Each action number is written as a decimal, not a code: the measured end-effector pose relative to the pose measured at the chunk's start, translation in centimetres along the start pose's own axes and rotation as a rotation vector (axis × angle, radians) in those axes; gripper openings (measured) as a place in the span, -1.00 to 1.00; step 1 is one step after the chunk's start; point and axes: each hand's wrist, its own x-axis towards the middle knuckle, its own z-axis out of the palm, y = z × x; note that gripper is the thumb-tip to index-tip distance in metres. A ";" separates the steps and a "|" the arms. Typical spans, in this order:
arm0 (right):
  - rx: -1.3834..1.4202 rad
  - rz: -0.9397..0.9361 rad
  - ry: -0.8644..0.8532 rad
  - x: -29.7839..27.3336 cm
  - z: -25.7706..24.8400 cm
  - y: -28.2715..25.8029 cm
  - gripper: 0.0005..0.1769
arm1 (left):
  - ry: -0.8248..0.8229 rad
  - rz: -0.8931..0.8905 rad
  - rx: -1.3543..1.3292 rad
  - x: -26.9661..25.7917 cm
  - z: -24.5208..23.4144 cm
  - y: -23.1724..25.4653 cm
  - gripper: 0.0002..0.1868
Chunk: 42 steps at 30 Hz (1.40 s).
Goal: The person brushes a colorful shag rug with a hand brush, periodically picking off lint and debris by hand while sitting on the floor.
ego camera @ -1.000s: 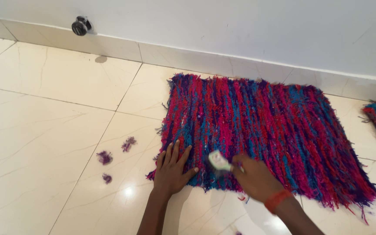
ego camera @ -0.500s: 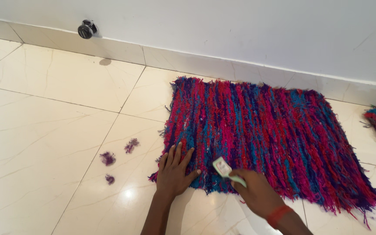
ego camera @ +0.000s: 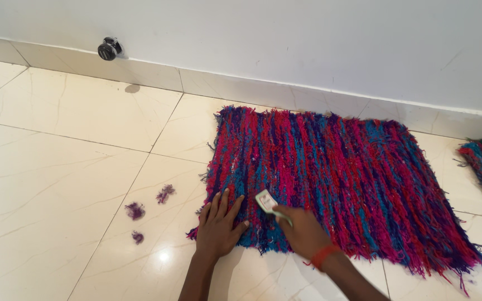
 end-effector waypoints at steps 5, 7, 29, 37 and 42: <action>0.003 -0.340 0.029 -6.2 1.5 3.7 -0.63 | -0.013 -0.011 -0.007 0.0 0.0 0.0 -0.24; 0.004 -0.277 -0.099 -6.6 -0.1 4.3 -0.61 | -0.008 -0.005 0.000 0.0 0.0 0.0 -0.24; -0.031 -0.316 0.050 -7.8 -1.8 1.8 -0.65 | 0.062 0.003 0.019 0.0 0.7 -0.3 -0.29; 0.026 -0.088 0.064 -3.7 0.2 0.5 -0.60 | 0.099 -0.050 0.045 -0.1 0.1 1.1 -0.32; -0.075 -0.444 0.185 -7.6 0.7 4.5 -0.63 | 0.112 -0.054 0.005 -0.3 -0.4 1.7 -0.34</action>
